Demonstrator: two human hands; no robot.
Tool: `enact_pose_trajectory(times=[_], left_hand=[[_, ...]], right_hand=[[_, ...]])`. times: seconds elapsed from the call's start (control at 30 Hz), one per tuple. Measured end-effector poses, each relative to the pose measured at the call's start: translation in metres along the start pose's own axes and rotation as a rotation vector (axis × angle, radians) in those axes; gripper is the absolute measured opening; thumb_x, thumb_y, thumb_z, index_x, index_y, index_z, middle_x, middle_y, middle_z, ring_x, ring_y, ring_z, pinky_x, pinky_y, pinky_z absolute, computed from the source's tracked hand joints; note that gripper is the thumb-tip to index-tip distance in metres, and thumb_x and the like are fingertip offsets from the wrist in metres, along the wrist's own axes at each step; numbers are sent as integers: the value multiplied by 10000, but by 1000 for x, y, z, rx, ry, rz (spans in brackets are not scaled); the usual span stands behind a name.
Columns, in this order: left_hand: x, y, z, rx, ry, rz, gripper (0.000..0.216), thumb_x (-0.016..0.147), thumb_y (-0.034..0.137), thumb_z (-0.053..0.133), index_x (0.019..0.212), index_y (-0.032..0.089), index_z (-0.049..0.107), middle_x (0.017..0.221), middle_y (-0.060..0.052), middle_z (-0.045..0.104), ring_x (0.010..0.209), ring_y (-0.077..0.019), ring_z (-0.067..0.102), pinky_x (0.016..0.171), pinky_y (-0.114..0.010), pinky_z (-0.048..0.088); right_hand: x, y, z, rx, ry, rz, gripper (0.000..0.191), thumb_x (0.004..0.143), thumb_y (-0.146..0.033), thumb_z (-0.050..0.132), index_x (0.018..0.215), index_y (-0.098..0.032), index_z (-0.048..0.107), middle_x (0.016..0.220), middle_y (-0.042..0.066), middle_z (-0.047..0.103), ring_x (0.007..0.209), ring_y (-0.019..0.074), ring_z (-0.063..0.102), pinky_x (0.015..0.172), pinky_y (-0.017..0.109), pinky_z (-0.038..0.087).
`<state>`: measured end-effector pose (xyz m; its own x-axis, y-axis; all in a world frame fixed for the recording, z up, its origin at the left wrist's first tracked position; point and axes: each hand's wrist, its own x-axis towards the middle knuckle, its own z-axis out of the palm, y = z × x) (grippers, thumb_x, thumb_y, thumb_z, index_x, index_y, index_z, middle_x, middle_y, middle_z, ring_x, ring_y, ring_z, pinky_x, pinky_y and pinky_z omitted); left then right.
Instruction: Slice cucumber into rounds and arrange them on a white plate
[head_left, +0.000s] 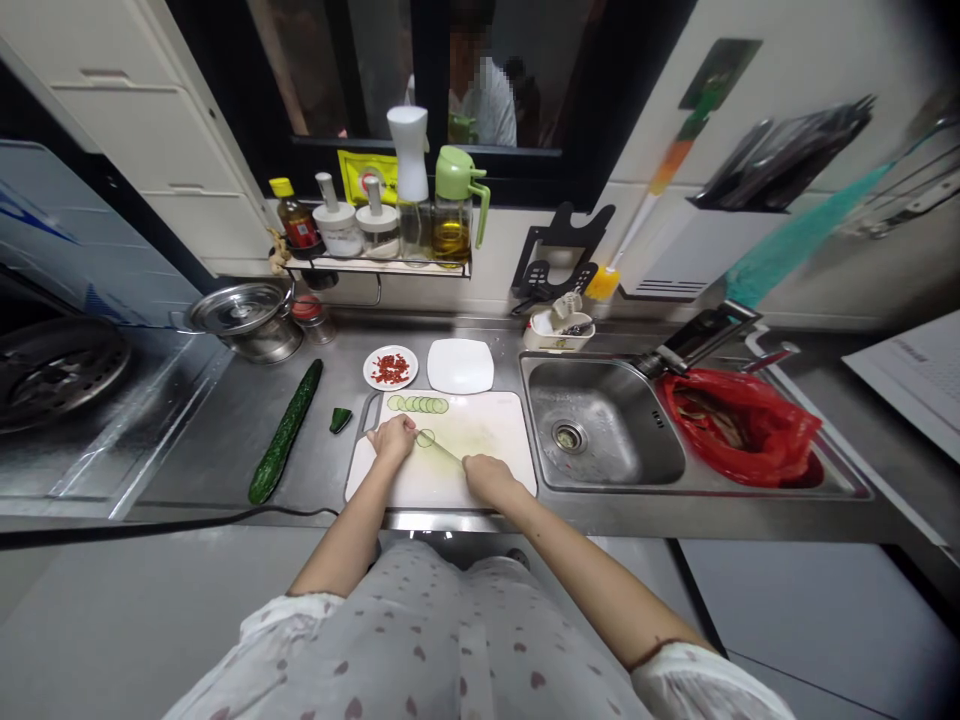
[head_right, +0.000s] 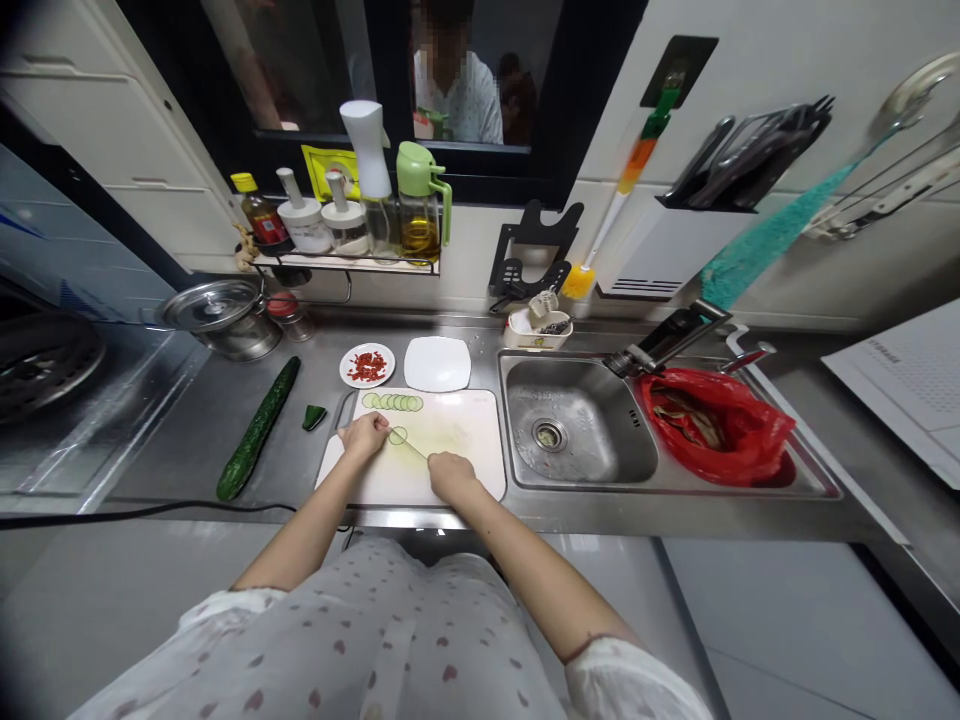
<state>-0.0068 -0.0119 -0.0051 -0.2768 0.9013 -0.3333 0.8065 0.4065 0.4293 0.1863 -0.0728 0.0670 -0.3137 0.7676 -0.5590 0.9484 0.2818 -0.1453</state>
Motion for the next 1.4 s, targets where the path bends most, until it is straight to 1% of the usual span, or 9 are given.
enact_pose_trajectory(times=[0.3,0.43,0.77,0.93,1.07,1.17,1.23,1.3,1.4], left_hand=[[1,1,-1,-3,-1,-12,94,747,340,630,828,296,649,884,2,735,964,-222,627,942,-406,289],[2,-1,0,-4,-4,-4,98,741,347,640,826,299,648,895,8,735,974,-226,626,938,-406,295],[1,0,-2,-23,-17,6,93,745,341,647,823,291,639,902,13,736,980,-224,629,936,-404,284],[0,0,-2,-10,-13,6,98,744,339,646,829,291,639,921,10,735,994,-226,626,939,-413,276],[0,-1,-4,-12,-22,12,104,755,335,632,850,292,636,929,16,734,972,-214,627,932,-407,286],[-2,0,-4,11,-34,20,116,800,348,579,882,294,639,938,6,730,980,-217,618,934,-411,295],[-4,1,-2,44,-36,55,162,817,375,559,933,293,637,954,-11,721,1011,-235,604,936,-419,303],[-7,4,1,87,-22,102,203,811,390,570,971,280,629,1017,-37,699,1051,-256,584,929,-423,316],[-10,7,5,129,8,135,174,806,363,580,930,251,628,1102,-68,661,1088,-269,562,910,-412,337]], right_hand=[[1,2,-4,-45,25,-24,390,870,-31,370,1139,-106,642,1081,183,688,1047,256,653,811,327,499],[0,2,-6,-64,24,-23,369,889,-45,378,1130,-121,647,1077,175,691,1044,248,654,803,319,497],[-2,1,-13,-84,23,-13,384,897,-55,364,1148,-112,649,1082,189,689,1046,257,654,808,340,502],[-4,4,-13,-101,31,-17,392,887,-46,361,1139,-111,653,1079,181,693,1044,258,655,798,327,494],[-12,14,-11,-84,-3,4,394,863,-44,379,1137,-114,655,1091,190,686,1051,266,649,797,330,479],[-21,26,-9,-31,-19,30,349,871,-95,406,1105,-125,663,1094,192,683,1044,264,647,793,320,458],[-27,35,-5,35,-4,33,313,906,-183,402,1057,-133,672,1087,184,684,1027,260,646,773,305,443],[-31,44,1,107,31,56,310,923,-241,393,1041,-152,665,1083,161,687,1017,243,640,753,283,423],[-35,56,10,190,80,119,311,937,-280,380,1051,-160,644,1047,136,693,984,213,635,728,254,393]])
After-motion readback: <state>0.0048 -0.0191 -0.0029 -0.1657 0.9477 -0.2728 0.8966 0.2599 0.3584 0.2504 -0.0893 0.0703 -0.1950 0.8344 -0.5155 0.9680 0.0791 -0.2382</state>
